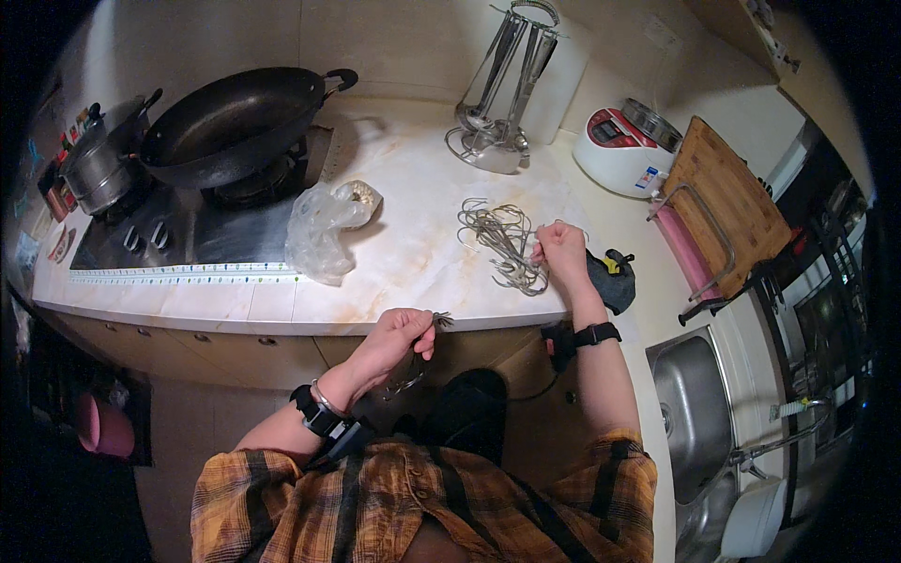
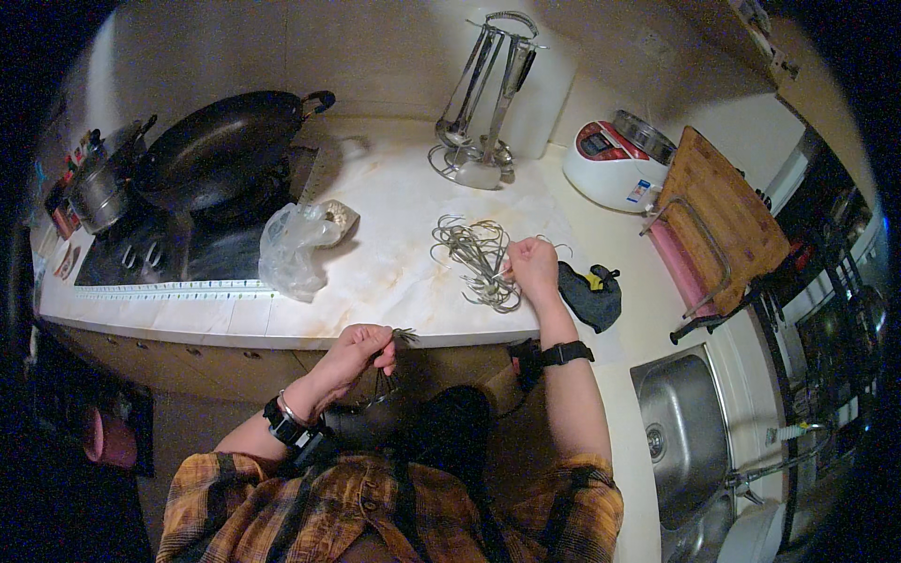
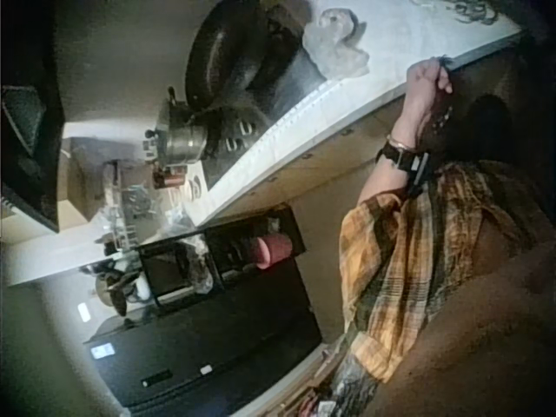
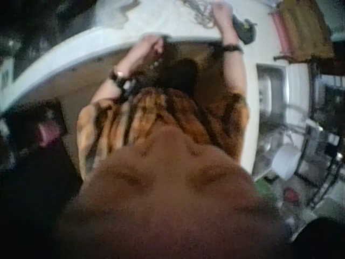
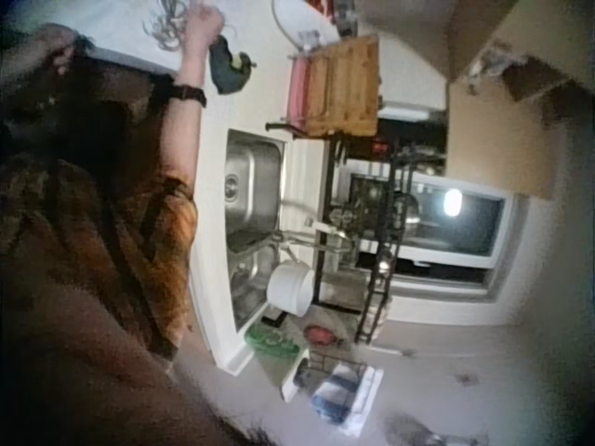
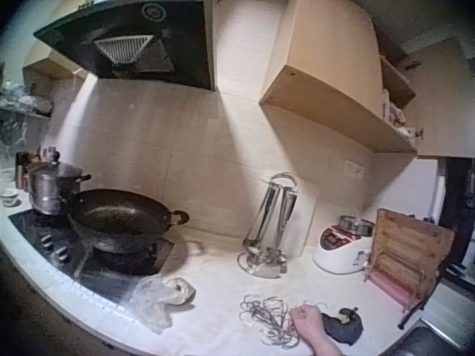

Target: The person assembles small metal hooks by threading wire through the prongs of a whisk-like tool. They repeatedly pick up individual hooks from the countertop, thread them onto the tool, and set the tool down to continue the process.

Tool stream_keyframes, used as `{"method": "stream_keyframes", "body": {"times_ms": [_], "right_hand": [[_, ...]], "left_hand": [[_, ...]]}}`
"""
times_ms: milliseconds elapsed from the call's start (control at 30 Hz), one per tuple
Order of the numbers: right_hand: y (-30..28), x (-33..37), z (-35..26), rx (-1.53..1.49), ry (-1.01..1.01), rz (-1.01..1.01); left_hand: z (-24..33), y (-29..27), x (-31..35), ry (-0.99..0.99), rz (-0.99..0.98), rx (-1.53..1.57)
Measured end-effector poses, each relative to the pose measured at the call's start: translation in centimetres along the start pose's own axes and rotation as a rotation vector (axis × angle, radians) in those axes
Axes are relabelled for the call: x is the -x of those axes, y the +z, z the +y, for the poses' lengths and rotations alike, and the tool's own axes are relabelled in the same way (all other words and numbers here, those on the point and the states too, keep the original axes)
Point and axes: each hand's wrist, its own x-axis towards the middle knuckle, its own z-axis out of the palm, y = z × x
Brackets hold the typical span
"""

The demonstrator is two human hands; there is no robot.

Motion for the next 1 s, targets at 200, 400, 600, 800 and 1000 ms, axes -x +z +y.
{"method": "stream_keyframes", "body": {"times_ms": [200,400,600,800,1000], "right_hand": [[-0.2,-0.6,1.3,0.191,-0.029,-0.159],[1.3,1.0,-0.7,0.376,-0.281,0.007],[2.2,3.8,-4.3,1.104,-0.569,0.08],[2.2,3.4,-4.9,1.055,-0.605,0.263],[1.7,3.7,-5.4,0.721,-0.58,0.32]], "left_hand": [[-0.1,0.1,0.0,0.001,0.01,-0.019],[-0.1,0.4,0.1,0.003,0.008,-0.008],[0.0,0.4,0.0,0.017,0.015,-0.015],[0.1,0.5,0.2,0.008,0.011,-0.015],[0.4,0.6,0.3,0.022,0.054,0.037]]}}
